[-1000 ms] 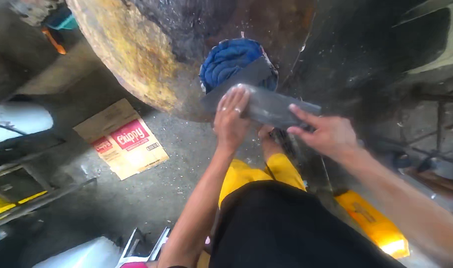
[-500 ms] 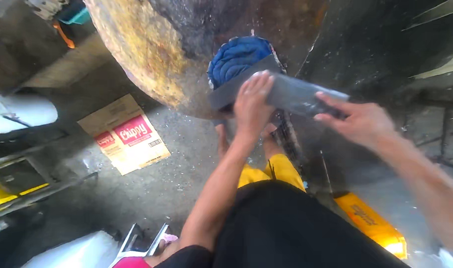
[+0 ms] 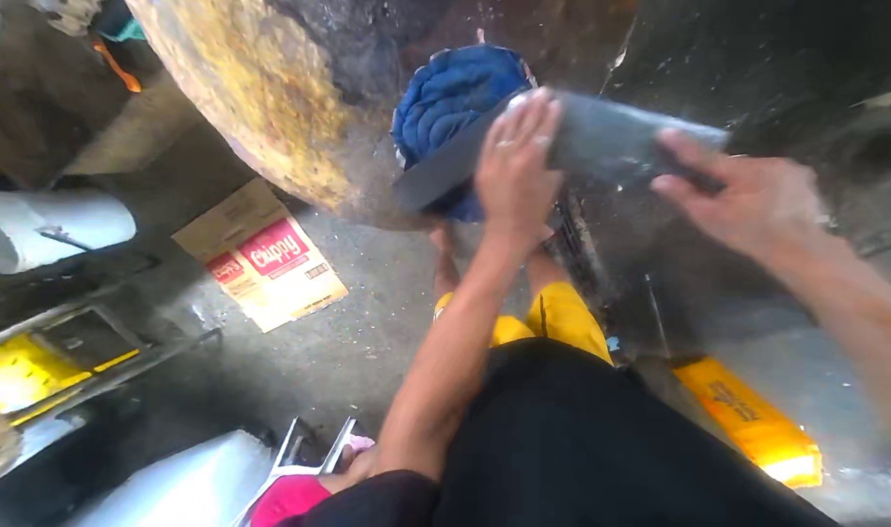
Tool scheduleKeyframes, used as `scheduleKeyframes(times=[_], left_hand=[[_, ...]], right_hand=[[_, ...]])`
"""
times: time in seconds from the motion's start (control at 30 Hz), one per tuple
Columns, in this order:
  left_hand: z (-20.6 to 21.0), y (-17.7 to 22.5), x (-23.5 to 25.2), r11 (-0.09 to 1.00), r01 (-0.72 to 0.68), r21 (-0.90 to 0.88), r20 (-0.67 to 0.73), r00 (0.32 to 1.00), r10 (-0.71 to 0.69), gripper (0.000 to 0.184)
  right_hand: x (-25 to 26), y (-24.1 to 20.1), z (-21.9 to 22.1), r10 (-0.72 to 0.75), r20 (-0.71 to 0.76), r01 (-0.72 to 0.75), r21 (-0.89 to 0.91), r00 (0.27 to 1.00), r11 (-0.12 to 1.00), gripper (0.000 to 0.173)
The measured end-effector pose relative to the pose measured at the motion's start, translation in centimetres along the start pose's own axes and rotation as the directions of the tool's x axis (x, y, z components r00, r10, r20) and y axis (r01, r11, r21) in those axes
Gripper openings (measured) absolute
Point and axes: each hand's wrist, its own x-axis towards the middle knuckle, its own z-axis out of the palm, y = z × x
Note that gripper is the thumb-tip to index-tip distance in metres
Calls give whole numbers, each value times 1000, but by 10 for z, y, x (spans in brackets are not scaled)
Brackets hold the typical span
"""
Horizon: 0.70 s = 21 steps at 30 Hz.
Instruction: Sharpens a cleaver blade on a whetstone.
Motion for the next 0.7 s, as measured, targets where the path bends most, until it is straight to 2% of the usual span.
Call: scheduleKeyframes(times=[0.07,0.1,0.2,0.27,0.33,0.37,0.43,0.53,0.6,0.63,0.7], left_hand=[[9,14,17,998,-30,-63,76,996,34,60],[-4,1,13,999,-21,-40,113,993,25,62],[-79,-92,-42,987,112,120,84,989,-122,60],[-136,-149,-89,946,244,216,41,965,-258,61],[-167,-170,-123,909,347,229,29,931,-363,65],[-166,-167,-122,906,362,218,7,928,-372,65],[-136,-136,-94,938,308,161,-39,951,-306,59],[-58,-50,-36,990,120,72,39,992,-123,57],[-9,1,-3,1000,-3,5,60,998,2,59],[5,11,10,998,-40,-44,61,997,43,59],[-7,-1,3,998,-25,-53,103,994,30,60]], right_hand=[[-2,7,-11,48,-76,-50,-19,996,999,57],[5,-6,-7,12,-80,-14,-24,997,1000,57],[37,-100,44,-184,22,184,-14,983,983,55],[56,-173,79,-341,150,337,52,928,940,52],[60,-214,94,-474,238,459,118,848,881,50],[60,-213,92,-496,235,478,135,836,868,50],[56,-171,76,-441,179,426,118,879,897,51],[20,-57,26,-159,75,158,20,984,987,52],[-1,-1,-6,-18,-11,18,-25,1000,1000,54],[-1,10,-14,10,-57,-11,-27,998,1000,55],[2,-8,-11,-7,-58,6,-14,998,1000,56]])
